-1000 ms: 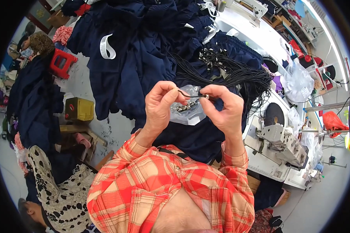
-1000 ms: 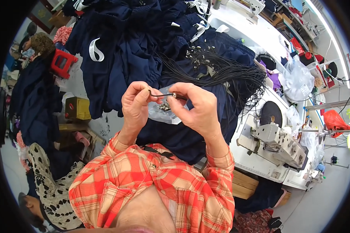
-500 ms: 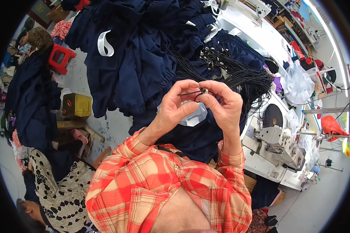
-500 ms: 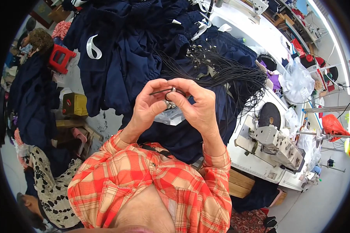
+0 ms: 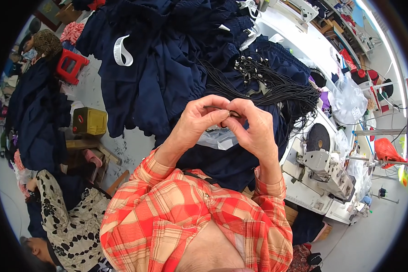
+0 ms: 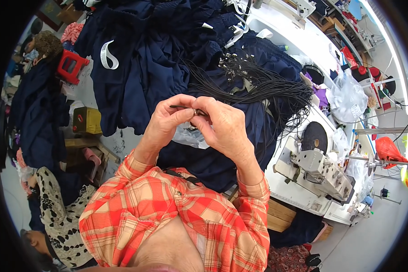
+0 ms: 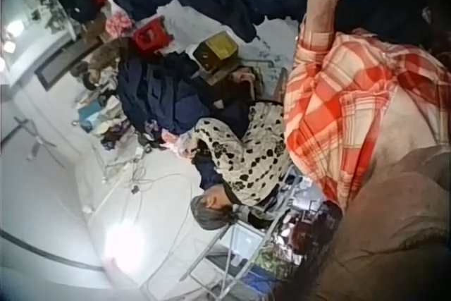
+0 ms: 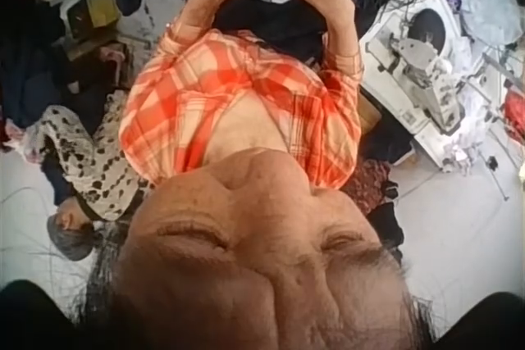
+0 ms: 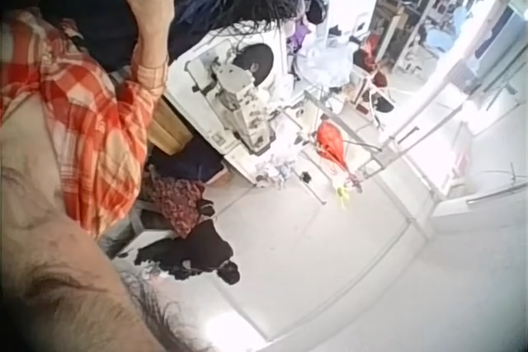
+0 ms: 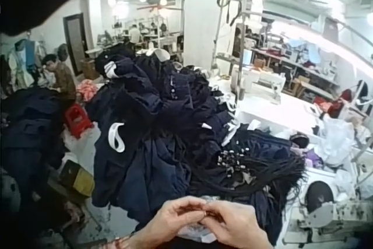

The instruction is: Attaching small metal tips to the ends of black cord drawstrings.

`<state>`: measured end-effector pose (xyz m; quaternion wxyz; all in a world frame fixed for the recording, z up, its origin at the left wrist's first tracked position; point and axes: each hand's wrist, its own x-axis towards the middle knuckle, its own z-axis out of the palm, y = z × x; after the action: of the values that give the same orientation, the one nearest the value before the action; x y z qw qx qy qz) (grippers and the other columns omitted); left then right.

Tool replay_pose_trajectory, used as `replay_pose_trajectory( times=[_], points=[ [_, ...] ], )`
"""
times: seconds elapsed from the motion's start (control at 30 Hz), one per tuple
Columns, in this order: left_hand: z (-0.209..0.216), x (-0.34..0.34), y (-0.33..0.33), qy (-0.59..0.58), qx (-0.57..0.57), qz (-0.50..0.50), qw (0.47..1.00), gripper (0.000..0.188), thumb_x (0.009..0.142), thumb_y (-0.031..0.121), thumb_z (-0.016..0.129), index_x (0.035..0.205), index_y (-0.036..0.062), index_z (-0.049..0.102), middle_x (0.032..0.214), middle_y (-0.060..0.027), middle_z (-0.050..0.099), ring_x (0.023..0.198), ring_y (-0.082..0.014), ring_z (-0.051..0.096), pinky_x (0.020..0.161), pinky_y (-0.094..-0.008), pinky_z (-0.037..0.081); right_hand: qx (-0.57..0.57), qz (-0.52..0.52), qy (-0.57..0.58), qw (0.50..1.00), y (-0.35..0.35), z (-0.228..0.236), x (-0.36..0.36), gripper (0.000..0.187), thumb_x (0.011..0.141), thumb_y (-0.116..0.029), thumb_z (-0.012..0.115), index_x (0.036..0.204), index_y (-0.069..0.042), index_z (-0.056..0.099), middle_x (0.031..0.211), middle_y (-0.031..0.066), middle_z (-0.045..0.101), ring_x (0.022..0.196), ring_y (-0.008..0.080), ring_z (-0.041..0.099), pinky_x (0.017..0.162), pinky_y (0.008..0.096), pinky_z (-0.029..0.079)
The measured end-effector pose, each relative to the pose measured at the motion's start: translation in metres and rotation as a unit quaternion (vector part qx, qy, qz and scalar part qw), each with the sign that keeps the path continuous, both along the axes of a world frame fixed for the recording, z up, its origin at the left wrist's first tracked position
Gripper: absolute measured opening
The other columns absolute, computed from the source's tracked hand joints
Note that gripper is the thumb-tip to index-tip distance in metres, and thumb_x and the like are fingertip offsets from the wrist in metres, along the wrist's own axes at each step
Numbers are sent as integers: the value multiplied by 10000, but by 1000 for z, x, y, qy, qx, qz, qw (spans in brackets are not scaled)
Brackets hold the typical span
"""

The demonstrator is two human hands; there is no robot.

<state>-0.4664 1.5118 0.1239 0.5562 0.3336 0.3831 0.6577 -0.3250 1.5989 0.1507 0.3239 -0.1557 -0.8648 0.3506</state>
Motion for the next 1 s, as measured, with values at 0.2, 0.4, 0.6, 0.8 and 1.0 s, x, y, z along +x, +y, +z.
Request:
replay_pose_trajectory(
  times=[0.2, 0.4, 0.6, 0.8, 1.0],
  points=[
    [5, 2, 0, -37, -2, -7, 999, 185, 841, 38, 592, 1017, -18, 576, 952, -82, 628, 835, -119, 607, 752, -240, 485, 26, -20, -6, 999, -6, -3, -4, 333, 713, -13, 695, 1014, -12, 551, 838, 99, 631, 689, 151, 628, 595, 239, 496],
    [-3, 0, -2, 5, 34, 83, 996, 200, 827, 23, 613, 1020, -16, 577, 940, -63, 620, 867, -120, 608, 784, -238, 485, -22, -87, 2, 996, -18, -5, -10, 447, 715, -72, 700, 1112, -19, 503, 896, 100, 629, 775, 216, 627, 684, 291, 491],
    [0, 6, 1, -46, 92, 144, 984, 219, 820, 41, 633, 1026, -18, 586, 902, -38, 619, 848, -98, 602, 761, -206, 478, -15, -87, 15, 996, -28, -21, -13, 352, 728, -68, 672, 1054, -14, 550, 779, 86, 609, 692, 258, 584, 668, 344, 454],
    [5, 18, 6, -101, 121, 196, 968, 272, 818, 131, 654, 1011, -45, 579, 892, -62, 602, 783, -105, 568, 727, -222, 441, 152, -84, 27, 985, -30, -19, -14, 161, 723, -52, 651, 873, -30, 599, 622, 54, 535, 584, 231, 536, 669, 337, 448],
    [10, 12, 11, -65, 146, 220, 962, 278, 831, 163, 642, 1003, -42, 570, 813, -59, 596, 753, -116, 555, 721, -242, 432, 154, -55, -43, 986, -34, -21, -8, 72, 747, -53, 639, 803, -24, 602, 628, 67, 574, 602, 250, 561, 724, 353, 450]
  ],
)
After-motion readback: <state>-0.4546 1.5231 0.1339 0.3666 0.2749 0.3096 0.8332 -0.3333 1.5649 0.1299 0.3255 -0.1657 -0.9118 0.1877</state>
